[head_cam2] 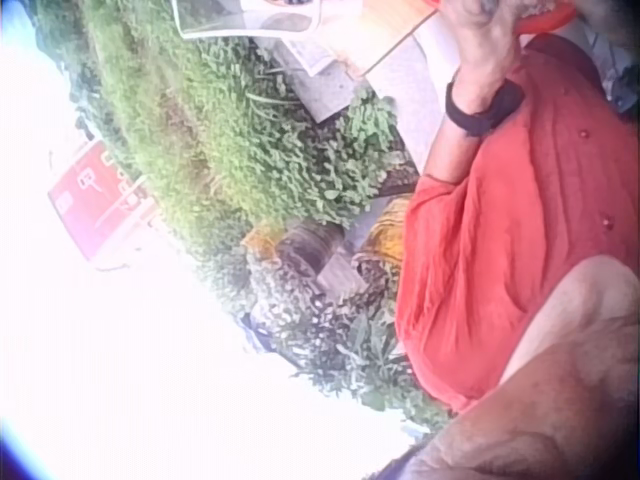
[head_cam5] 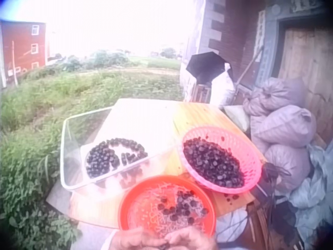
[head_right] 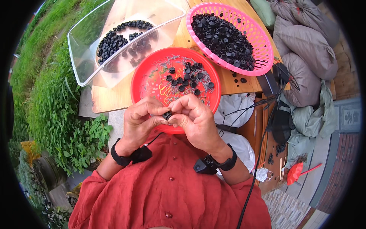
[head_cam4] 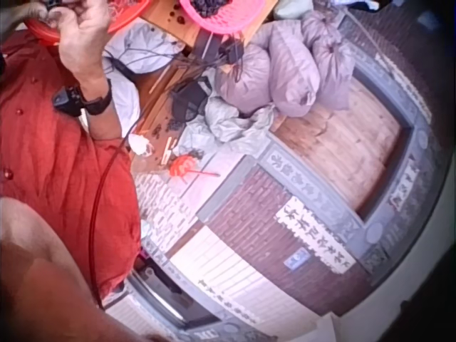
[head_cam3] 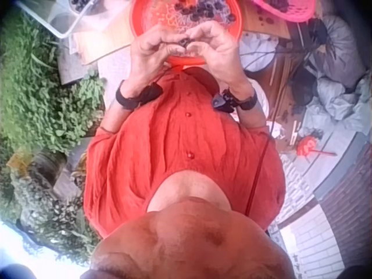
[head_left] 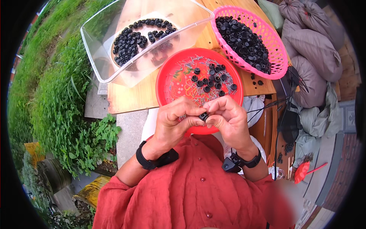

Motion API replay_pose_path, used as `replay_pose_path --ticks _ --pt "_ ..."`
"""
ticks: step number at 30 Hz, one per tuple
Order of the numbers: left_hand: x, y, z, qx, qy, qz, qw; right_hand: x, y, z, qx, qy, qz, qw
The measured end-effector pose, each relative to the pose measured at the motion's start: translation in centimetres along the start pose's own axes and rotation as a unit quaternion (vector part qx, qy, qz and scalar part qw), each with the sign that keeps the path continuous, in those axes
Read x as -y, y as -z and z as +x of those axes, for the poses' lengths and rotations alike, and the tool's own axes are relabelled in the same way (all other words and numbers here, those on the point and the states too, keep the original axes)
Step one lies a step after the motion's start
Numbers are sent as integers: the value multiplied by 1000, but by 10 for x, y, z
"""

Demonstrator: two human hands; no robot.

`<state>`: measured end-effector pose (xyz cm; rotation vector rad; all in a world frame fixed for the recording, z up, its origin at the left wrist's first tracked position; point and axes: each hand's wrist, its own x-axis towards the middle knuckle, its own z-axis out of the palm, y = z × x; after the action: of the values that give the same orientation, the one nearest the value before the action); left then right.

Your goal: Sorting and assembling small black plastic components with metal pins.

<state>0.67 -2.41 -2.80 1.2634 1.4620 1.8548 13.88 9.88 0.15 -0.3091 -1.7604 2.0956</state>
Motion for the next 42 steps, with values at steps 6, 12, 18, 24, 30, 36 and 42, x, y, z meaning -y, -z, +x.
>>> replay_pose_path --ticks 6,12,18,24,30,36,42 --pt "3 -12 -8 -64 -37 35 997 -8 -5 2 2 64 -18 998" --pt "-12 -25 -6 -88 -11 86 992 -16 -7 0 -33 128 -41 990" --pt "-26 -27 -4 -71 -39 186 979 -17 -9 -2 -75 198 -145 967" --pt "-27 -29 -5 -72 -67 203 974 -13 -8 -2 -91 234 -213 944" --pt "-27 -21 -1 -55 -70 201 975 -12 -5 -2 -60 165 -104 979" --pt "-33 0 13 -20 -85 238 967 -7 -9 -5 -57 82 -41 994" --pt "-55 31 28 -98 -105 292 946 5 -25 0 -54 87 -81 991"
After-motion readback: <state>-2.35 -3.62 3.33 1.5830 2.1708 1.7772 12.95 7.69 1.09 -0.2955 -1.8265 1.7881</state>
